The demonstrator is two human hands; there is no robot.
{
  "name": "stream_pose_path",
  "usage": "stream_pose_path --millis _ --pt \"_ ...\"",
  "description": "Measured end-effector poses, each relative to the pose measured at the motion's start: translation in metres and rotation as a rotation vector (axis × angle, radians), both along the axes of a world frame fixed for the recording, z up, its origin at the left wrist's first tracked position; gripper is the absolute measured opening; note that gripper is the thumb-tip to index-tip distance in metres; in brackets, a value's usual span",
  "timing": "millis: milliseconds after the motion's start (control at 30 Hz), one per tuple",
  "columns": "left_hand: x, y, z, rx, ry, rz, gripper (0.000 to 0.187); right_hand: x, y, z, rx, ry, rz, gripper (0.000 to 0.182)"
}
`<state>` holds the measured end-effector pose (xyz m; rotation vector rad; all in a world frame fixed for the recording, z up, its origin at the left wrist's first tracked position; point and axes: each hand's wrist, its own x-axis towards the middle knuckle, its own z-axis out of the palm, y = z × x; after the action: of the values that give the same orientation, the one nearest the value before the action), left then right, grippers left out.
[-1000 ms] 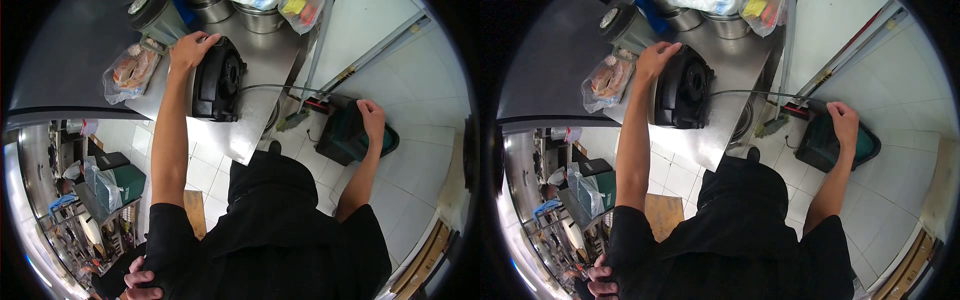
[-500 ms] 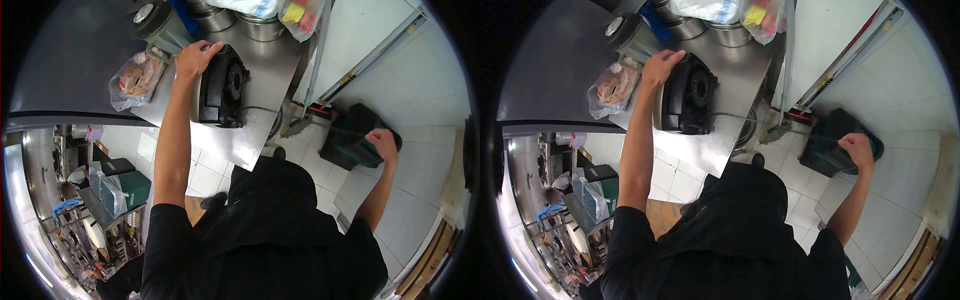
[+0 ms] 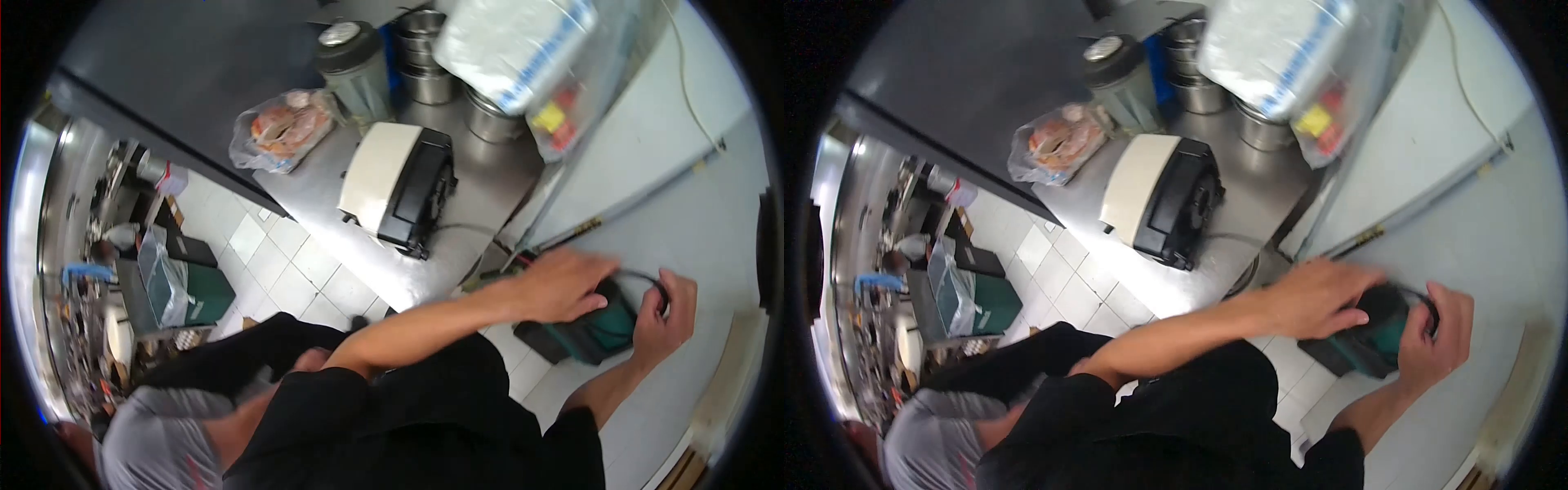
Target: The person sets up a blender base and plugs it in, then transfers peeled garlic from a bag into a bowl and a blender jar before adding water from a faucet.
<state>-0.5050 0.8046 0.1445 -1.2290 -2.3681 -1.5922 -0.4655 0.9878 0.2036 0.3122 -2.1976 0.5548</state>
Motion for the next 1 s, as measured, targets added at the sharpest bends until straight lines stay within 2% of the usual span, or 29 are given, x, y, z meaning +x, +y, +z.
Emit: stream_pose_path --millis 33,67,100,167,233,300,333,367,400,433,500,533,600,633,667,700,733,767,800,833,867,933,967,1000 --pt "0.007 -0.001 -0.010 0.095 0.002 0.007 0.040 -0.003 0.008 -0.006 0.005 0.022 0.035 0.030" --pt "0.008 -0.004 -0.017 0.191 0.004 0.008 0.029 -0.007 0.019 -0.017 0.037 -0.013 -0.095 0.026" --pt "0.003 -0.017 -0.023 0.192 0.014 0.035 0.029 -0.014 0.032 -0.036 0.065 -0.060 -0.229 0.021" --pt "0.011 -0.055 -0.027 0.486 0.128 0.106 0.019 -0.022 0.077 -0.098 0.129 -0.180 -0.428 0.012" --pt "0.025 -0.096 -0.033 0.406 0.035 0.097 0.019 -0.021 0.105 -0.156 -0.079 -0.404 -0.631 0.021" --pt "0.044 -0.133 -0.047 0.421 -0.043 0.123 0.017 -0.013 0.138 -0.220 -0.256 -0.270 -0.575 0.036" --pt "0.054 -0.153 -0.054 0.440 -0.131 0.166 0.017 -0.004 0.149 -0.237 -0.254 -0.268 -0.582 0.036" --pt "0.064 -0.171 -0.069 0.503 -0.169 0.275 0.017 0.007 0.157 -0.250 -0.836 -0.489 -0.546 0.041" --pt "0.079 -0.188 -0.075 0.597 -0.423 0.408 0.018 0.015 0.164 -0.255 -1.126 -0.600 -0.480 0.045" --pt "0.077 -0.203 -0.075 0.659 -0.320 0.287 0.018 0.022 0.171 -0.260 -1.412 -0.700 -0.455 0.048" --pt "0.082 -0.227 -0.077 0.461 -0.403 0.182 0.015 0.025 0.166 -0.259 -1.541 -0.486 -0.121 0.049" --pt "0.086 -0.233 -0.081 0.395 -0.460 0.145 0.019 0.017 0.158 -0.247 -1.536 -0.509 -0.103 0.049" --pt "0.098 -0.233 -0.082 0.161 -0.542 0.198 0.034 0.003 0.143 -0.207 -1.259 -0.388 0.423 0.050" --pt "0.103 -0.234 -0.085 0.100 -0.632 0.235 0.047 -0.003 0.127 -0.183 -1.264 -0.400 0.431 0.050" --pt "0.105 -0.241 -0.091 0.101 -0.636 0.244 0.047 -0.014 0.104 -0.155 -1.225 -0.413 0.646 0.050" --pt "0.107 -0.254 -0.101 0.155 -0.796 0.234 0.049 -0.024 0.080 -0.131 -1.172 -0.422 0.860 0.049" --pt "0.108 -0.269 -0.114 0.213 -0.955 0.220 0.051 -0.032 0.058 -0.116 -1.165 -0.431 0.865 0.049" --pt "0.108 -0.289 -0.133 0.241 -1.000 0.258 0.062 -0.037 0.034 -0.103 -1.220 -0.400 1.017 0.049" --pt "0.104 -0.301 -0.141 0.301 -1.010 0.334 0.063 -0.040 0.007 -0.090 -1.275 -0.367 1.165 0.049" --pt "0.101 -0.310 -0.144 0.413 -1.008 0.352 0.059 -0.042 -0.024 -0.076 -1.447 -0.310 1.192 0.041" --pt "0.094 -0.319 -0.146 0.525 -0.998 0.367 0.055 -0.052 -0.033 -0.078 -1.443 -0.313 1.192 0.041" --pt "0.071 -0.349 -0.182 0.602 -1.036 0.458 0.043 -0.068 -0.050 -0.090 -1.348 -0.272 0.875 0.036" --pt "0.057 -0.348 -0.178 0.567 -1.055 0.729 0.037 -0.074 -0.066 -0.088 -1.335 -0.279 0.878 0.036" --pt "0.043 -0.343 -0.176 0.601 -0.993 0.891 0.033 -0.078 -0.088 -0.084 -1.224 -0.319 0.634 0.034"
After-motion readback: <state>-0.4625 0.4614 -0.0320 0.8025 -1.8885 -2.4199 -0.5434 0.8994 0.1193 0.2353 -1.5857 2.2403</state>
